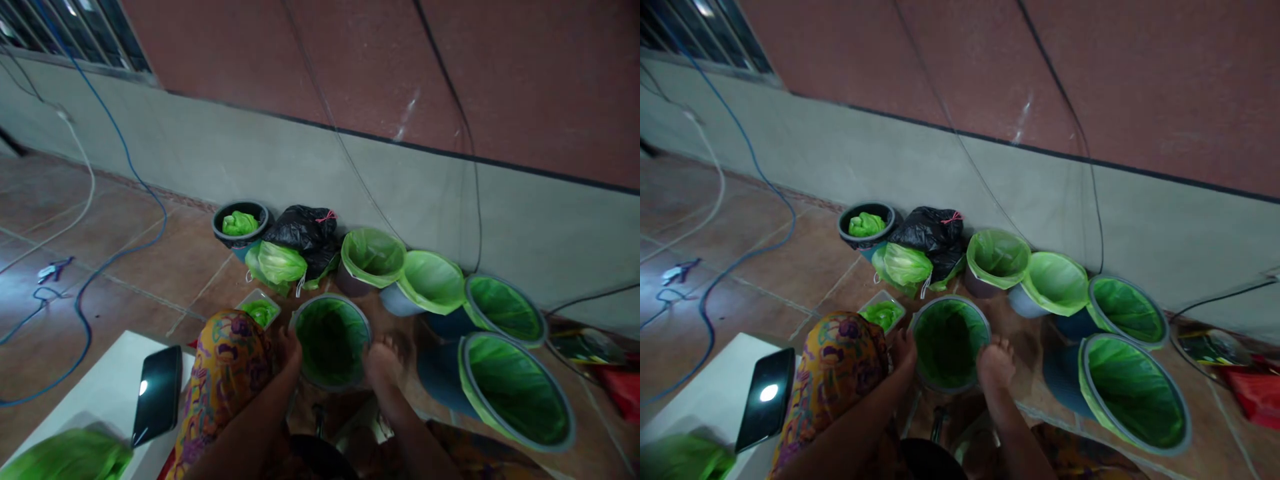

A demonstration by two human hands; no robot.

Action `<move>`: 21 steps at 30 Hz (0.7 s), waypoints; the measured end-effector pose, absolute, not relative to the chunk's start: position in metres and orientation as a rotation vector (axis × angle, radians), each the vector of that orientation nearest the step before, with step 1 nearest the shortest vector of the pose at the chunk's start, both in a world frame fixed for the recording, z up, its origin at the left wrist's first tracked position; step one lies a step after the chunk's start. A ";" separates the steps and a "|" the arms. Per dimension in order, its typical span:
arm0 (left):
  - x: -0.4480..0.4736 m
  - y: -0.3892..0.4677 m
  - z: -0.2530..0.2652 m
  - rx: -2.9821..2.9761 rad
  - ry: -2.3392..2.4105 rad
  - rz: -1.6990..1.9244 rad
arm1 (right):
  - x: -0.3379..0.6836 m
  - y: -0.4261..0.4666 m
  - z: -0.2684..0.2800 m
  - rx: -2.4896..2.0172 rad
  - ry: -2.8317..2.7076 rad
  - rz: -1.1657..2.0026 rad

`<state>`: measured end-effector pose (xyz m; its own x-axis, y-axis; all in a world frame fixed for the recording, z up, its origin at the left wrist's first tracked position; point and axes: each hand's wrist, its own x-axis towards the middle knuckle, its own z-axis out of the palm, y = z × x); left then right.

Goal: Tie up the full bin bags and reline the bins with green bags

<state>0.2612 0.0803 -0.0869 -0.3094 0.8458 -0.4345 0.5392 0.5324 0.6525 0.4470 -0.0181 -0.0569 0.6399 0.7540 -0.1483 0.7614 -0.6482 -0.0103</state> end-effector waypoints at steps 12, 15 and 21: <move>0.267 0.071 -0.099 1.207 1.939 0.464 | 0.470 0.031 -0.118 2.697 1.750 -0.338; 0.266 0.083 -0.097 1.245 1.946 0.487 | 0.469 0.030 -0.113 2.732 1.733 -0.417; 0.260 0.097 -0.089 1.281 1.916 0.410 | 0.453 0.004 -0.088 2.876 1.335 -0.523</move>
